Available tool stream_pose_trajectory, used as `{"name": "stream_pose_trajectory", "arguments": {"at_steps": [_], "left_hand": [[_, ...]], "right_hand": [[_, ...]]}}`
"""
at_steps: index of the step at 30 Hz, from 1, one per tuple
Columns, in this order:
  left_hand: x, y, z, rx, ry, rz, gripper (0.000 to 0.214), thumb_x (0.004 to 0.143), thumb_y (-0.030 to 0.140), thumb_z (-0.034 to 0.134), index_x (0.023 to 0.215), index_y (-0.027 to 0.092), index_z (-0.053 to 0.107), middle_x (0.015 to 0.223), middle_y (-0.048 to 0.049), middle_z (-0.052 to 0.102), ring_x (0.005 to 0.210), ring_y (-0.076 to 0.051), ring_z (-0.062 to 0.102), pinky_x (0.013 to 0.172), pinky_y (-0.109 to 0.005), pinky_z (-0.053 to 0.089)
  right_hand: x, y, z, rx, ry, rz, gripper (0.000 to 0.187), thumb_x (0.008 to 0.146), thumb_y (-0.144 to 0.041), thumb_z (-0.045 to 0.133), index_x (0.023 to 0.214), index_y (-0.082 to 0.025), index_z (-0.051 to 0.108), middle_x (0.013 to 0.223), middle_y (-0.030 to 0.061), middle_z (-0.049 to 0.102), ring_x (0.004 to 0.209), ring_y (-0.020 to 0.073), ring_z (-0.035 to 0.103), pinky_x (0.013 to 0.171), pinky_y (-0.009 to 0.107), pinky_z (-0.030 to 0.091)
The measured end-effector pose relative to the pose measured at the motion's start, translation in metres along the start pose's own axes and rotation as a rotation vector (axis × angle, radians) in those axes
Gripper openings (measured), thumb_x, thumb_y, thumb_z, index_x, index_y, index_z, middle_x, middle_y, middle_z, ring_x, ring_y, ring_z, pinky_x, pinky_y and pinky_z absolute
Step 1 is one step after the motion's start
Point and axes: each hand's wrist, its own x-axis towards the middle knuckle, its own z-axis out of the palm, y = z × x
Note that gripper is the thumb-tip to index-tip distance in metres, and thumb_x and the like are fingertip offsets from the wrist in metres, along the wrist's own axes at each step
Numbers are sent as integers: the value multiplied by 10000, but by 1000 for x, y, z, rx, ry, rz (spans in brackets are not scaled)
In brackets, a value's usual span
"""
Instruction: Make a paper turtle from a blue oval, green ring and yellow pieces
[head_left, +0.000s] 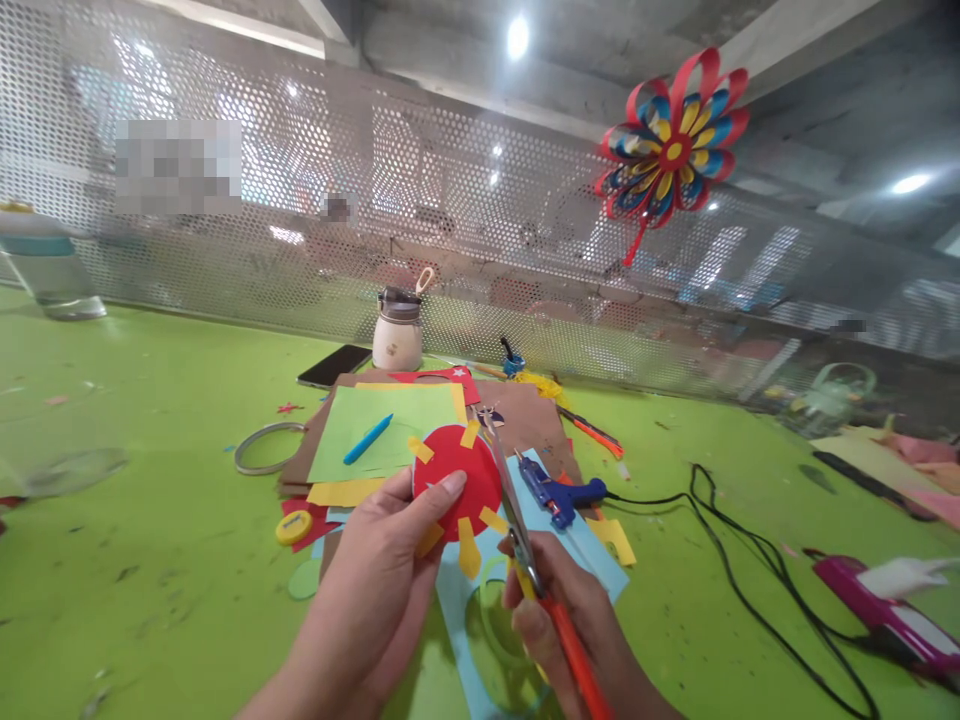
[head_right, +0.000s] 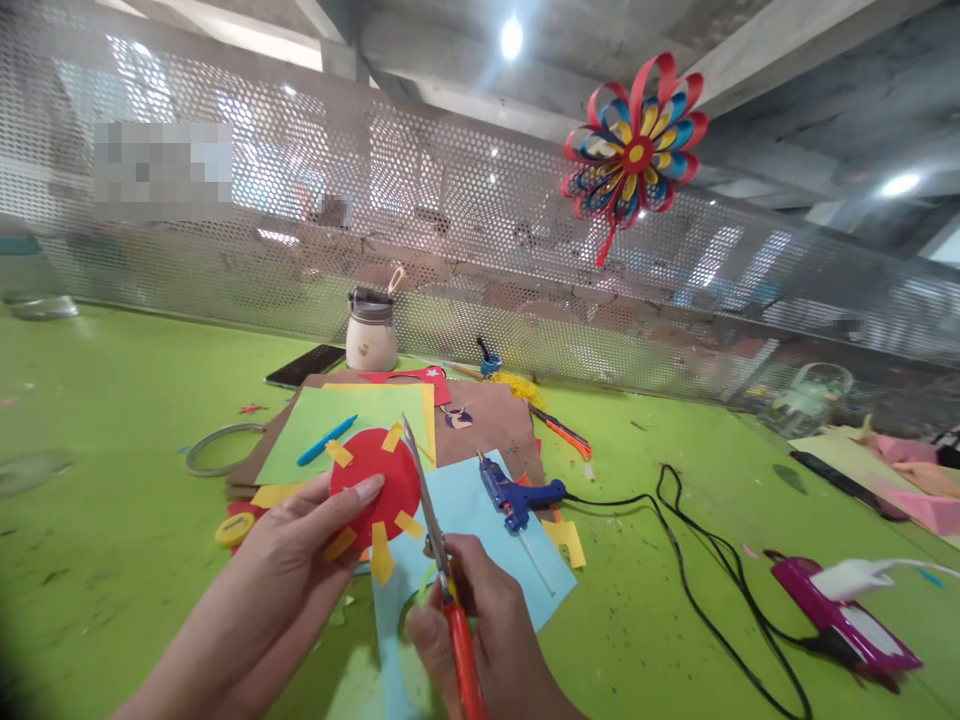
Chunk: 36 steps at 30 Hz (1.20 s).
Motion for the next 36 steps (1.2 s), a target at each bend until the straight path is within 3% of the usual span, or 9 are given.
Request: {"name": "stream_pose_trajectory", "arguments": {"at_steps": [10, 28, 36], "left_hand": [[0, 0, -1, 17, 11, 6, 268, 618, 98, 813, 864, 170, 736, 755, -65, 779, 591, -206, 723, 477, -235, 565], [-2, 1, -4, 53, -75, 20, 220, 731, 157, 768, 948, 137, 742, 863, -94, 783, 704, -204, 734, 648, -264, 598], [-3, 2, -1, 43, -61, 17, 222, 727, 134, 768, 947, 131, 738, 838, -92, 782, 674, -191, 730, 629, -254, 596]], "right_hand": [[-1, -1, -2, -5, -9, -25, 456, 856, -648, 517, 962, -205, 548, 692, -28, 488, 544, 98, 403, 469, 216, 319], [-3, 1, 2, 3, 19, 38, 533, 847, -702, 470, 1029, -209, 555, 682, -37, 443, 528, 96, 370, 461, 221, 311], [-4, 3, 2, 6, 22, 47, 524, 850, -702, 470, 1012, -212, 558, 654, -46, 430, 502, 91, 351, 443, 219, 294]]}}
